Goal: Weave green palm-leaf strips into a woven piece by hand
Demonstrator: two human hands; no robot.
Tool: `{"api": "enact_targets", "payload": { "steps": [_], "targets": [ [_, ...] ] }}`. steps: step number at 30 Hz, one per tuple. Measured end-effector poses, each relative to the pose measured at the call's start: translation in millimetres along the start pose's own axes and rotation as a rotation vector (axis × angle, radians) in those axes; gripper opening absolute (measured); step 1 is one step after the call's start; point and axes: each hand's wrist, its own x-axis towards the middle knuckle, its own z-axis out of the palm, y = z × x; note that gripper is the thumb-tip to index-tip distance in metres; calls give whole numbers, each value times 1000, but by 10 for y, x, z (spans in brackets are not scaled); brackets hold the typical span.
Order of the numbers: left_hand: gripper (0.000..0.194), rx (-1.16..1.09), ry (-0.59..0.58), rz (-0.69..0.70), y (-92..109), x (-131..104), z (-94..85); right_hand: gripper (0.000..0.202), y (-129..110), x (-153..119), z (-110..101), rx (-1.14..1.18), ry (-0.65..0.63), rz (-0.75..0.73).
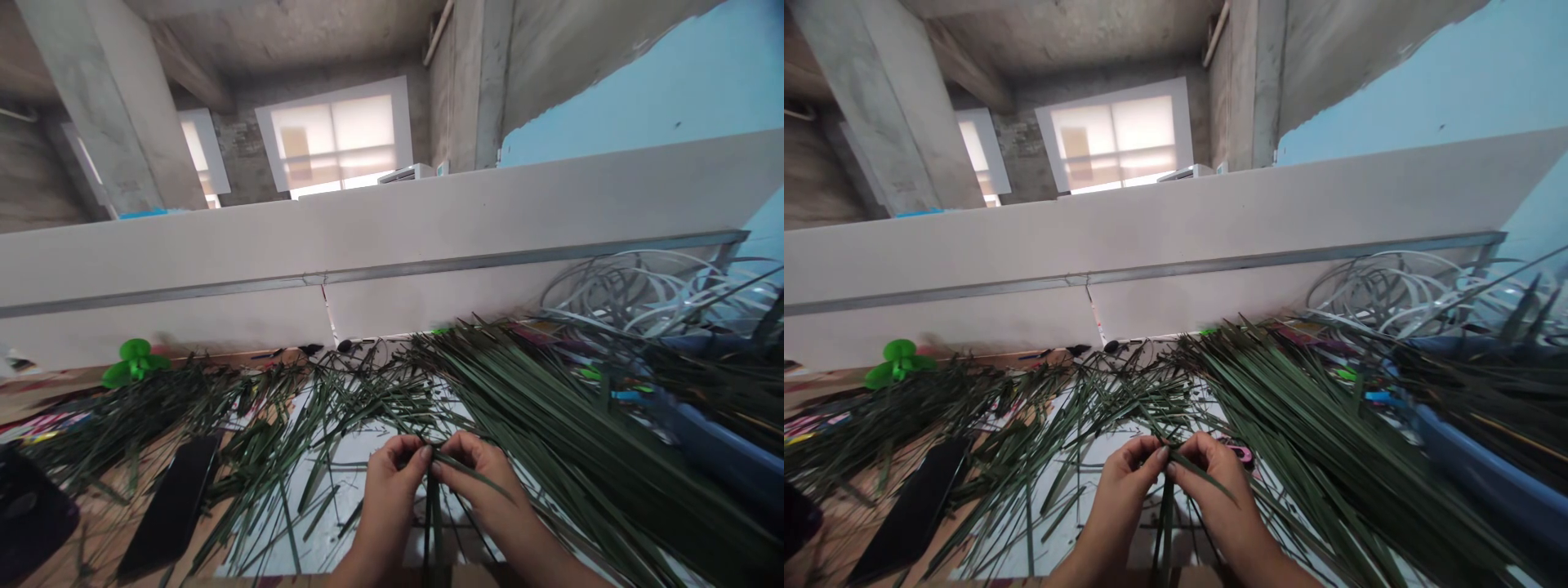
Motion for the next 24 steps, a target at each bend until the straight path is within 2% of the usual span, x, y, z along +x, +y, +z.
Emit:
{"api": "enact_targets", "payload": {
  "steps": [4,8,11,13,15,18,21,24],
  "targets": [
    [25,51,-11,55,-3,18,-28,22,0,35,-11,-38,-19,6],
    [27,92,23,72,31,68,-93,11,-38,178,-180,-63,-59,19],
    [26,118,54,80,54,96,-126,16,-97,275,-362,-75,179,-18],
    [26,132,65,86,61,95,-123,25,-146,284,-426,-141,268,-113],
    [24,143,68,90,65,77,-100,32,-181,247,-410,-242,236,-171],
    [23,160,58,99,77,36,-46,32,-179,161,-283,-345,24,-181],
    [22,171,50,104,86,5,-3,29,-133,113,-168,-382,-64,-133],
    [20,159,47,97,78,-1,5,30,-100,113,-134,-321,-122,-57]
  ]
}}
